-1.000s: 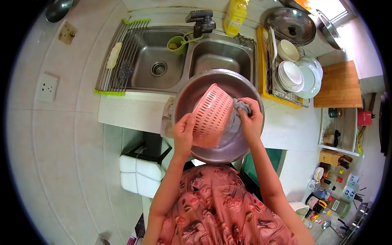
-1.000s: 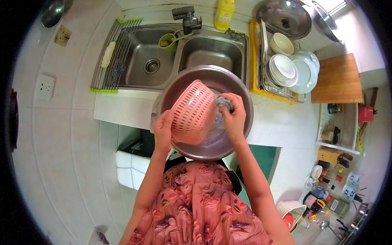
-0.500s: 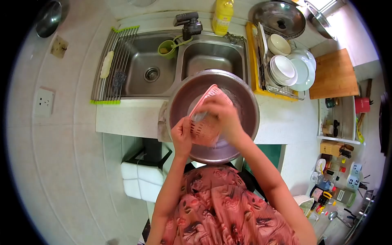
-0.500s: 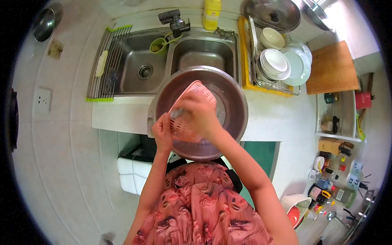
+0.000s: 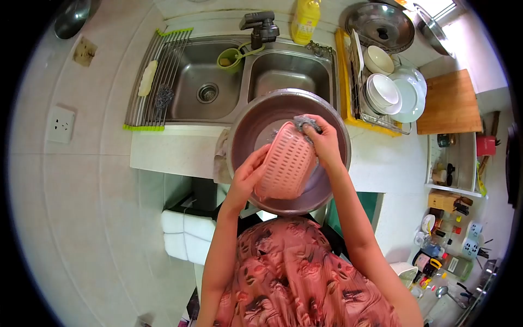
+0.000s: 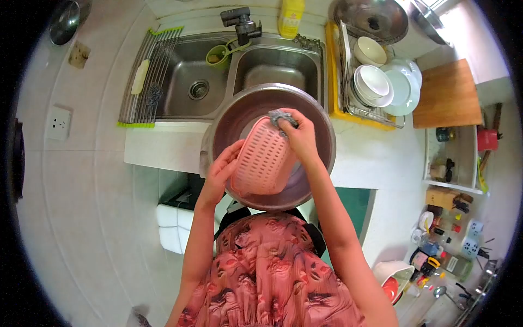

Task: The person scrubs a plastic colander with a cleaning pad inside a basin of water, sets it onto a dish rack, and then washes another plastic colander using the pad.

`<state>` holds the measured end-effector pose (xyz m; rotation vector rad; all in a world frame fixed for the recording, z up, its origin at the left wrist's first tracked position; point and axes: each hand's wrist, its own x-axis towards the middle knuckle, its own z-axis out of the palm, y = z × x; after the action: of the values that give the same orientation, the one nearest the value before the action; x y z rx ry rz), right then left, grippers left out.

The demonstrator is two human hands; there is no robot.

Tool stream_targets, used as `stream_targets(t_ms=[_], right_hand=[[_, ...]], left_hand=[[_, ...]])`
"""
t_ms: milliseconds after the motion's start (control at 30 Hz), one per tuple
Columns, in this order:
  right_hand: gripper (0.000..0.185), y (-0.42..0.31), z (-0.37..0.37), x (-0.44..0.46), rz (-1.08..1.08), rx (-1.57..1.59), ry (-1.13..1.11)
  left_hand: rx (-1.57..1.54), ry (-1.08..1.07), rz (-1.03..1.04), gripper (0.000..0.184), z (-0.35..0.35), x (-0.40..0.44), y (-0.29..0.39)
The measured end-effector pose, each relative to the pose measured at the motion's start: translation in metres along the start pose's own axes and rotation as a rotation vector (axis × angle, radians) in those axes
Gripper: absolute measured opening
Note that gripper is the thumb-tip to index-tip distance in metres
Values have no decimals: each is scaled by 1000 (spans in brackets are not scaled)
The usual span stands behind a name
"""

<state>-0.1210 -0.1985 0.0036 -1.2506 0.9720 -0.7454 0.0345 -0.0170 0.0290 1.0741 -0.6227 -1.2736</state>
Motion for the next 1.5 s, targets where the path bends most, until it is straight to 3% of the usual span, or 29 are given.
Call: stream_targets(t_ms=[100,200,300,367,433,533,667,767,833,1000,1033,1100,1300,1433,1500], right_hand=[[23,-5,10,-7,-15,-41,-27],[23,-15,2,-6,-48,-23,-20],[25,-8,-16,2,1,159,87],[26,18,-32,14,-10,-35,203],[25,48,-43,14,-134,-578,259],[41,108,-37,-9,-262,-844,153],[37,112,-32,-41,-510,-1004,-176],[30,127,-45,-26,-191,-791,-101],[27,90,-44,-24,-42,-585,133],[26,-42,-24,-62,-366,-401,228],[23,-56,-16,-72,-341,-332,160],[21,-66,-1,-82,-449,-485,-48],[19,-59,-2,-48,-419,-625,139],[20,-67,26,-69,-686,-696,-133],[20,-60,24,-60,-637,-742,-54]], left_hand=[[45,113,-240,47,14,24,8],[-129,-50,-237,52,13,40,-1],[-106,91,-120,54,28,29,-5],[-162,138,15,51,35,19,-19],[-168,153,69,49,37,7,-32],[-100,95,47,50,38,-9,-38],[-566,193,-139,47,50,-6,-7],[-503,225,-146,46,50,1,-2],[-459,236,-132,45,55,-1,-1],[-332,193,-53,40,73,2,-29],[-246,144,-42,39,73,3,-36],[-71,37,-20,39,70,4,-55],[97,65,44,35,70,-6,-63],[453,15,98,36,63,-11,-64],[386,16,153,33,65,-11,-67]])
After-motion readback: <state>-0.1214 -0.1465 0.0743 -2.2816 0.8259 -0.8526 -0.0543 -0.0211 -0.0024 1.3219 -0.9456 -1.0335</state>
